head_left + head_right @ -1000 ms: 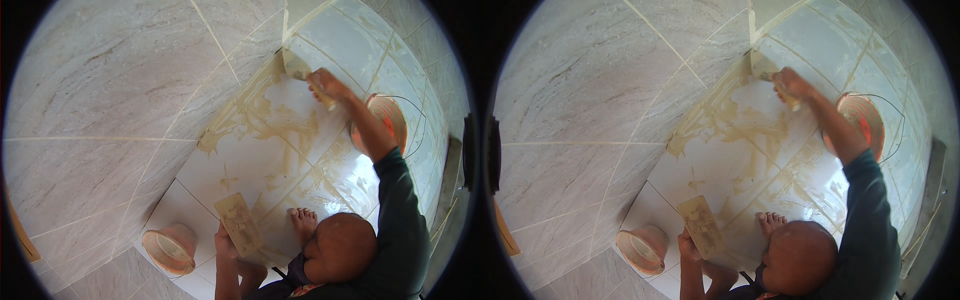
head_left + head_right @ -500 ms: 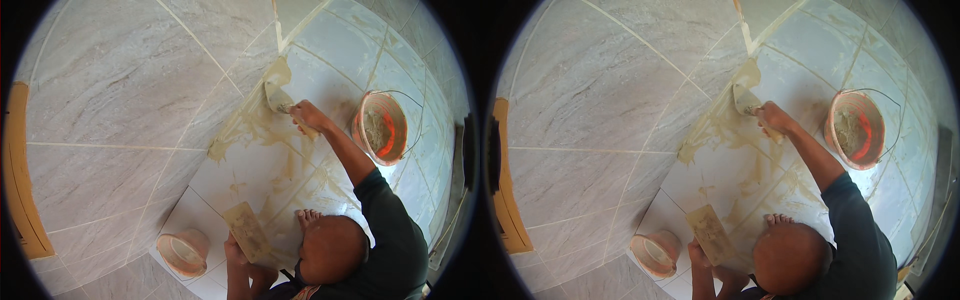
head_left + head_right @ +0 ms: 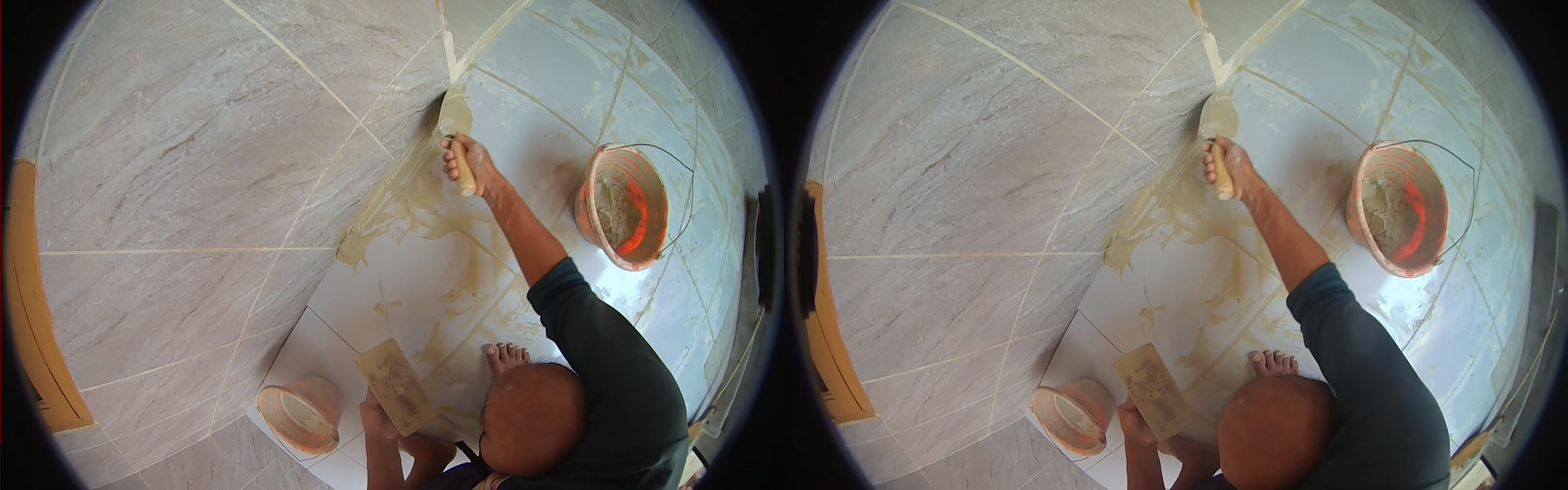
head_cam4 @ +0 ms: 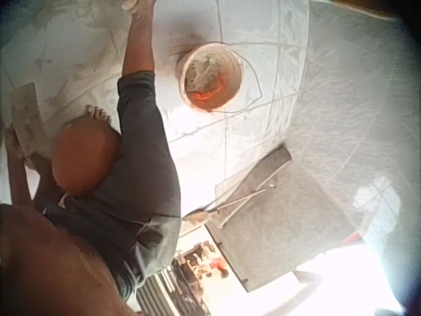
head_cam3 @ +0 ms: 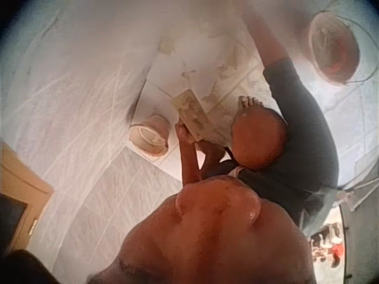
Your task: The person applies grout to tile joints using a trowel and a putty knife, then wipes the surface with a sponge and a rectangular block while dipping tools into a bucket of water.
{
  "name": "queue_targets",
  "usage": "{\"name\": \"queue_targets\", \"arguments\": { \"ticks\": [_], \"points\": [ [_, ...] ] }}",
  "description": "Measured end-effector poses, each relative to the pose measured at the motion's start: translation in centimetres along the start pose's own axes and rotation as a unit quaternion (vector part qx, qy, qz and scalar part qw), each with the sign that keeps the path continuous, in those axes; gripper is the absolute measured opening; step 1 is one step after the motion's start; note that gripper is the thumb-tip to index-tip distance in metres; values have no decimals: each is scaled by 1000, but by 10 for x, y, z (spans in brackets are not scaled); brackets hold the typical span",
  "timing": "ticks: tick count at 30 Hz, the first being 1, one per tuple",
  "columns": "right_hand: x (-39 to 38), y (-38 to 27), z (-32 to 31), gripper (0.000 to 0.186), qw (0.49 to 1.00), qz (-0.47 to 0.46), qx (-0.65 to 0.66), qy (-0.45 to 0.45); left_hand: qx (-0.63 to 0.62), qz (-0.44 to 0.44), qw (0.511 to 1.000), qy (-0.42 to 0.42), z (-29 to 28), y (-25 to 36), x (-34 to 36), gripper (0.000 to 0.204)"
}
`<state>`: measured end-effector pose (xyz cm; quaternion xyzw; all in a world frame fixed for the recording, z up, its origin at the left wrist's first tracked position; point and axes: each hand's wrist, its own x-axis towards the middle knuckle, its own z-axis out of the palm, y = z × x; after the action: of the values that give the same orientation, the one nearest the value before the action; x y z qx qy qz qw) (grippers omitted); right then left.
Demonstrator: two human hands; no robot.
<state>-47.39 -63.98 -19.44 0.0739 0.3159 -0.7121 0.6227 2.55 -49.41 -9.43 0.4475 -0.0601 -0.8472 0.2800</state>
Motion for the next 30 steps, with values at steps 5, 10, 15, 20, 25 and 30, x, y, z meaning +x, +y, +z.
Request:
{"name": "queue_targets", "arguments": {
  "ticks": [5, 10, 15, 20, 25, 30],
  "points": [
    [14, 29, 21, 33, 995, -87, 46, 35, -4, 2, 1000, 13, 3, -5, -1, 43],
    [27, 43, 37, 33, 991, -115, 56, 49, -51, 26, 998, 35, 7, -7, -6, 42],
    [31, 54, 50, 35, 987, -123, 82, 67, 39, 35, 998, 33, 4, -10, -8, 42],
    [22, 72, 47, 35, 986, -133, 79, 58, -33, 4, 999, 38, 0, -10, -6, 43],
    [32, 75, 45, 33, 985, -119, 81, 94, -34, -8, 999, 28, -9, -13, -3, 44],
    [26, 77, 65, 32, 987, -118, 49, 97, -106, -22, 994, 20, 23, -13, 0, 43]
  ]
}}
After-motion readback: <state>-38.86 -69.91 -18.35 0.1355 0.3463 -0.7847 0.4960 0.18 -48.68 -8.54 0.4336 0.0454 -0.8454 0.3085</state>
